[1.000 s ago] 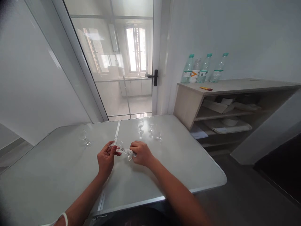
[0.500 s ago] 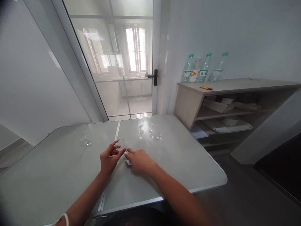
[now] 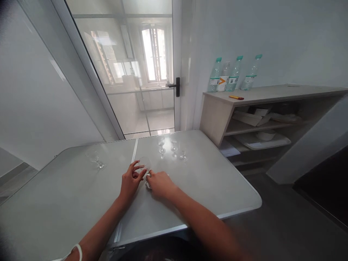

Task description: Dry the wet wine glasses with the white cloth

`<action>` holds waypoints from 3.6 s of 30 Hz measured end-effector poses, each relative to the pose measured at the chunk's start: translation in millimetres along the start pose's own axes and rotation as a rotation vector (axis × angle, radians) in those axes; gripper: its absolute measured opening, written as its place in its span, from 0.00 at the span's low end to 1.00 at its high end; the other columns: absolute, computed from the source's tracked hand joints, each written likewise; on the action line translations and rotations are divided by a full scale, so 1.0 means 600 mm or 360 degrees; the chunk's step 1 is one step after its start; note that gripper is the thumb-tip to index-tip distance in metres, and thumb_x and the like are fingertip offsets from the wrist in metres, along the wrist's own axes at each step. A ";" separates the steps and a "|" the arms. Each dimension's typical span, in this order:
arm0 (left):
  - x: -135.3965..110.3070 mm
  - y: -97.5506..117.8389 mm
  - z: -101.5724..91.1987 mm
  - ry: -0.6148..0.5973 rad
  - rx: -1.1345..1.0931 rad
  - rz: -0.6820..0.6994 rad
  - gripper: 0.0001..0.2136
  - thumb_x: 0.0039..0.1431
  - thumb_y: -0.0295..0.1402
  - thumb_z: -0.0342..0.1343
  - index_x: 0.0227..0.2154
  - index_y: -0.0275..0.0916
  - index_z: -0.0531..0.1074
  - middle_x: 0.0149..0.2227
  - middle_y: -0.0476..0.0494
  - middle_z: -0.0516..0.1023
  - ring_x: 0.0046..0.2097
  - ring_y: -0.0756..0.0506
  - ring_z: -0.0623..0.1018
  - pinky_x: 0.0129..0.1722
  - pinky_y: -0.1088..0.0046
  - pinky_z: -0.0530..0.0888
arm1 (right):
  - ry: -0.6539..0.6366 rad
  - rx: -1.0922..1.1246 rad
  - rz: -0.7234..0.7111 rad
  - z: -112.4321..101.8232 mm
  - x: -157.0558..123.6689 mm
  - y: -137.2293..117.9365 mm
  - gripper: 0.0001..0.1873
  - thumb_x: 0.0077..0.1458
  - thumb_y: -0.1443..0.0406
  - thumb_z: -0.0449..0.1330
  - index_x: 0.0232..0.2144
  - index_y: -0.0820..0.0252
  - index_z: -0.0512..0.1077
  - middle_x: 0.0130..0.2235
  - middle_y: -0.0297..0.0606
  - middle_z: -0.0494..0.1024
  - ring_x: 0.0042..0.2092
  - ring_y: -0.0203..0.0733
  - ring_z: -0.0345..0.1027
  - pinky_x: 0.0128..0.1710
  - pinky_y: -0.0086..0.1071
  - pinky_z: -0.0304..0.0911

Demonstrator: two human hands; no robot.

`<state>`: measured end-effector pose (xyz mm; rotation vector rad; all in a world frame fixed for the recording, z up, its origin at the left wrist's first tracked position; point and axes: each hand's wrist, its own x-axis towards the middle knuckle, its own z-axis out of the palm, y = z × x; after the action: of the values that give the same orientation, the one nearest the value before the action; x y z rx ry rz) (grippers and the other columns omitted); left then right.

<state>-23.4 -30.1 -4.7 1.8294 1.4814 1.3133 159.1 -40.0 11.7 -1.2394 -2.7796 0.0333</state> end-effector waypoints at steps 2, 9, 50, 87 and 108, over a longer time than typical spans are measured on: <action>-0.001 0.001 0.002 -0.0029 0.0009 0.0000 0.27 0.60 0.49 0.61 0.58 0.44 0.67 0.47 0.40 0.83 0.26 0.48 0.81 0.35 0.67 0.79 | -0.0003 -0.0003 0.0019 0.001 0.000 -0.002 0.28 0.54 0.67 0.58 0.57 0.63 0.67 0.57 0.53 0.74 0.40 0.52 0.79 0.37 0.40 0.71; 0.011 -0.005 -0.027 0.0150 0.0185 -0.0070 0.19 0.64 0.49 0.55 0.50 0.42 0.68 0.39 0.44 0.84 0.26 0.46 0.81 0.34 0.69 0.76 | -0.0138 0.0033 0.0466 0.009 0.007 0.012 0.37 0.53 0.65 0.59 0.65 0.68 0.61 0.67 0.64 0.61 0.44 0.56 0.79 0.41 0.43 0.73; 0.118 -0.263 -0.236 0.0765 -0.0222 -0.0484 0.32 0.51 0.37 0.65 0.57 0.42 0.58 0.55 0.35 0.73 0.60 0.40 0.74 0.60 0.57 0.71 | 0.0330 0.0738 -0.0242 -0.018 0.012 0.013 0.04 0.61 0.65 0.59 0.39 0.59 0.71 0.41 0.39 0.71 0.42 0.43 0.62 0.42 0.33 0.61; -0.003 -0.077 -0.074 -0.0625 0.0907 0.0864 0.22 0.69 0.42 0.50 0.61 0.37 0.62 0.50 0.35 0.81 0.45 0.38 0.82 0.40 0.65 0.76 | 0.0125 0.1322 -0.0589 0.001 0.000 0.045 0.52 0.63 0.61 0.61 0.74 0.56 0.30 0.43 0.39 0.72 0.39 0.41 0.65 0.44 0.36 0.62; 0.027 -0.025 -0.093 -0.1476 -0.0898 -0.0992 0.30 0.57 0.64 0.51 0.35 0.37 0.71 0.22 0.55 0.61 0.20 0.54 0.50 0.20 0.76 0.49 | 0.0596 0.2344 -0.0182 0.031 0.019 0.025 0.35 0.59 0.48 0.63 0.63 0.58 0.69 0.46 0.43 0.78 0.44 0.46 0.70 0.46 0.38 0.65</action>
<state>-79.8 -22.6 15.0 1.1645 0.8955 0.3859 160.5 -21.0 -6.7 -0.5315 -1.6367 1.3399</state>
